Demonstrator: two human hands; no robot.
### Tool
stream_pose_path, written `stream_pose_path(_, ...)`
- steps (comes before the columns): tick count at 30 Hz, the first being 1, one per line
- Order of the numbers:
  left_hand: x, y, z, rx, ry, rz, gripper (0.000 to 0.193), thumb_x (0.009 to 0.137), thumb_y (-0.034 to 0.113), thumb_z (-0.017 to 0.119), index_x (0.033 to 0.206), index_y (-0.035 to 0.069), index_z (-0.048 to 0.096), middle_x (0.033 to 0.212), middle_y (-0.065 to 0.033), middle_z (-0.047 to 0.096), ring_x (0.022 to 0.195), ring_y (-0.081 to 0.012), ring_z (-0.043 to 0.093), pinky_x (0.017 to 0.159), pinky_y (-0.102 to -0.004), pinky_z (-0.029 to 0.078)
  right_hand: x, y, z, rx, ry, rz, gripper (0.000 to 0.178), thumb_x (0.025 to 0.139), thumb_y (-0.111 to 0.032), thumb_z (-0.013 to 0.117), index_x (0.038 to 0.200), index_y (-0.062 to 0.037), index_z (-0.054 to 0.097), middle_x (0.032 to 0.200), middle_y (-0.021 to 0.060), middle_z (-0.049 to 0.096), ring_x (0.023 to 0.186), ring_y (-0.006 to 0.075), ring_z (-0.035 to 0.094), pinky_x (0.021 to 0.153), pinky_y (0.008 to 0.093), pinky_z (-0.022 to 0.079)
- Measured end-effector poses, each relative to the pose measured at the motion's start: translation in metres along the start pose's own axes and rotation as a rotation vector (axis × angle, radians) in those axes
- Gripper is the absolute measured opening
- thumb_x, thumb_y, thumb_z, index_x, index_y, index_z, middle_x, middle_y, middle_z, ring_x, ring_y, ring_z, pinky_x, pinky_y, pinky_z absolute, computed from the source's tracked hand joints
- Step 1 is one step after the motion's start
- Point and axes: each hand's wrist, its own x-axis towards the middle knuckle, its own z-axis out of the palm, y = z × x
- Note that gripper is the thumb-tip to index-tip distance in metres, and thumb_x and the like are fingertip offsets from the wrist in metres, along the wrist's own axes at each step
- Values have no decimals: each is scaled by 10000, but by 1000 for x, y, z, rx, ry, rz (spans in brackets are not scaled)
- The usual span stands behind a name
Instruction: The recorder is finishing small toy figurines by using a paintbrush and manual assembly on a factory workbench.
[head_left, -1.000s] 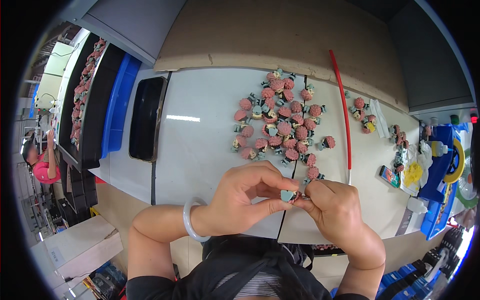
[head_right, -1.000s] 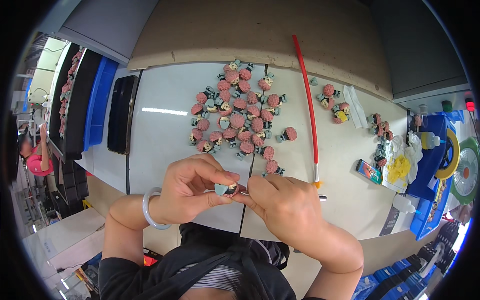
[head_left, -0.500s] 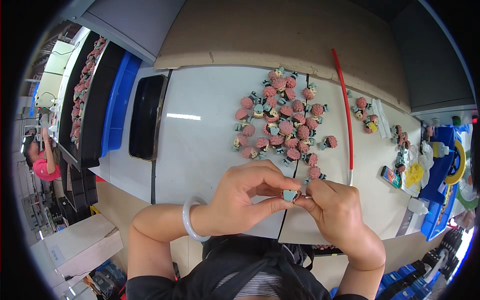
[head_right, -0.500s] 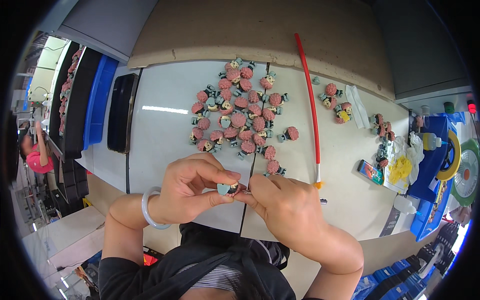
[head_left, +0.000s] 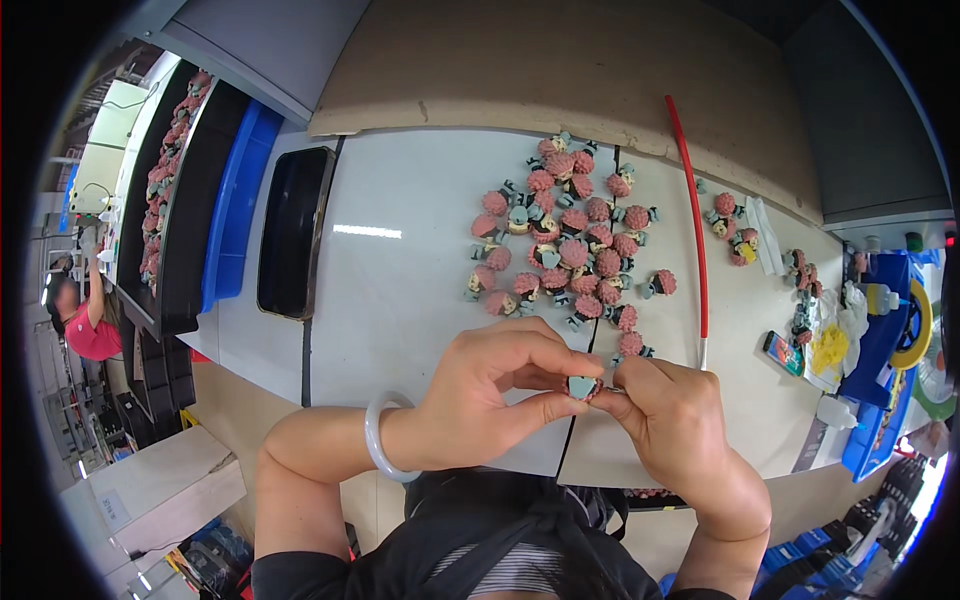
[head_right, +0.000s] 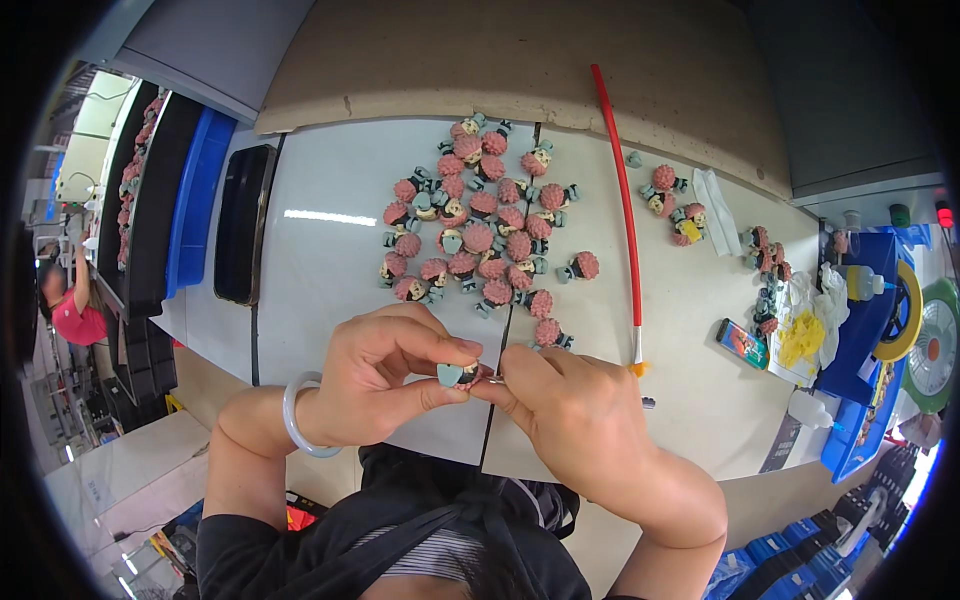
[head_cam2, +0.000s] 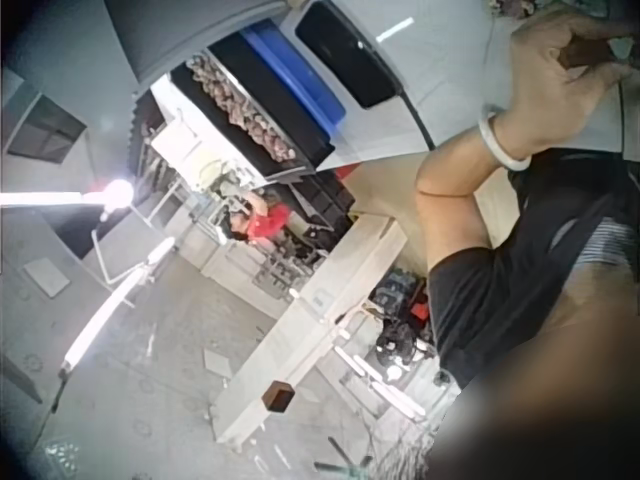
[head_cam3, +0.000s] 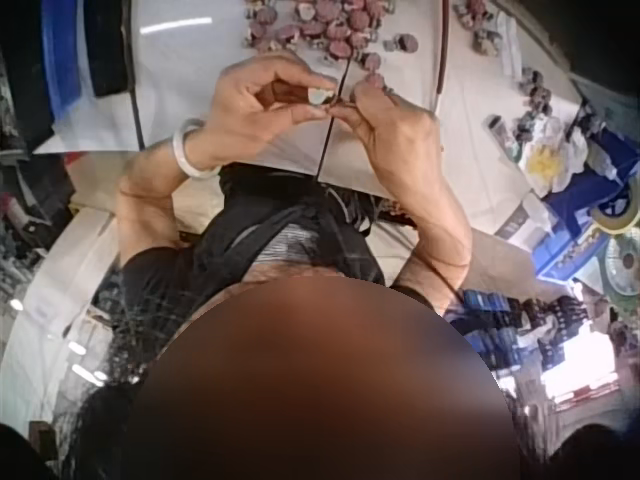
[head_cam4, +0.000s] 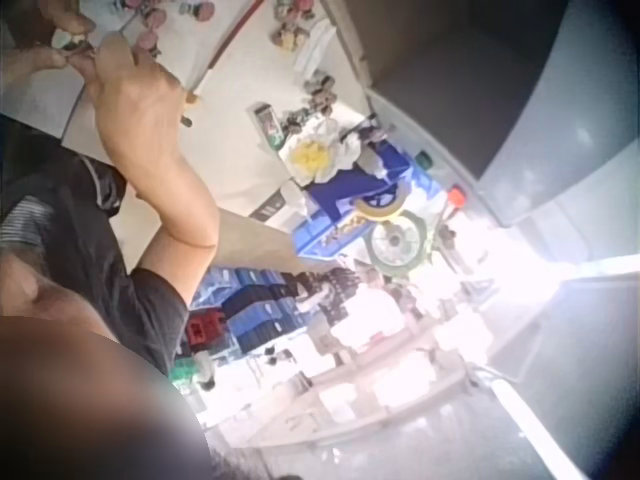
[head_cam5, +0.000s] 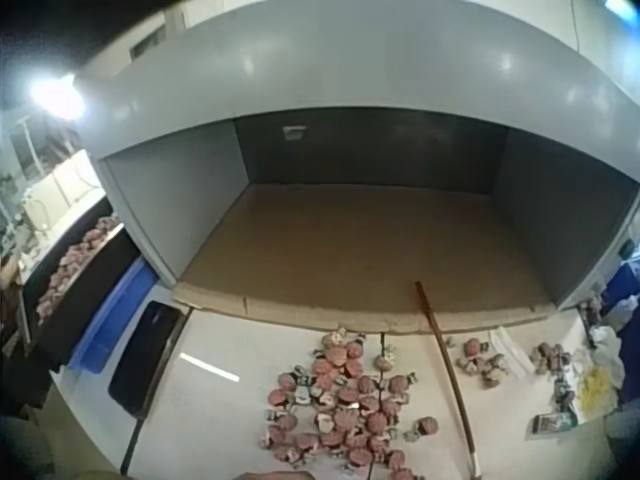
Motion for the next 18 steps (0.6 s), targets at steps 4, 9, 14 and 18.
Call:
stream_pose_path(4,-1,0,0,28,-9,21,321,695,-152,615,983,-17,570,935,-110,535,852,-162,576,764,-279,518,-1,0,1,53,-32,44,203,740,-156,655,694,-24,508,569,114,518,494,309,512,434,356,394)
stream_pose_path(9,2,0,0,-6,-10,-23,320,697,-144,620,986,-15,572,931,-103,534,843,-154,574,755,-274,520,-1,1,-1,4,-33,30,199,752,-152,648,705,-14,512,575,126,525,503,320,513,440,357,395)
stream_pose_path(14,3,-1,-2,23,-20,30,338,706,-133,621,1016,-13,563,925,-96,527,826,-144,575,723,-261,519,4,2,0,148,-50,74,221,752,-159,653,697,-7,502,568,132,508,496,325,497,438,351,381)
stream_pose_path(18,4,5,0,-27,-11,-53,351,708,-124,627,1032,-10,554,919,-90,517,819,-138,573,718,-260,519,4,3,-4,120,-21,60,229,746,-166,658,689,-10,500,562,132,499,492,324,491,439,348,378)
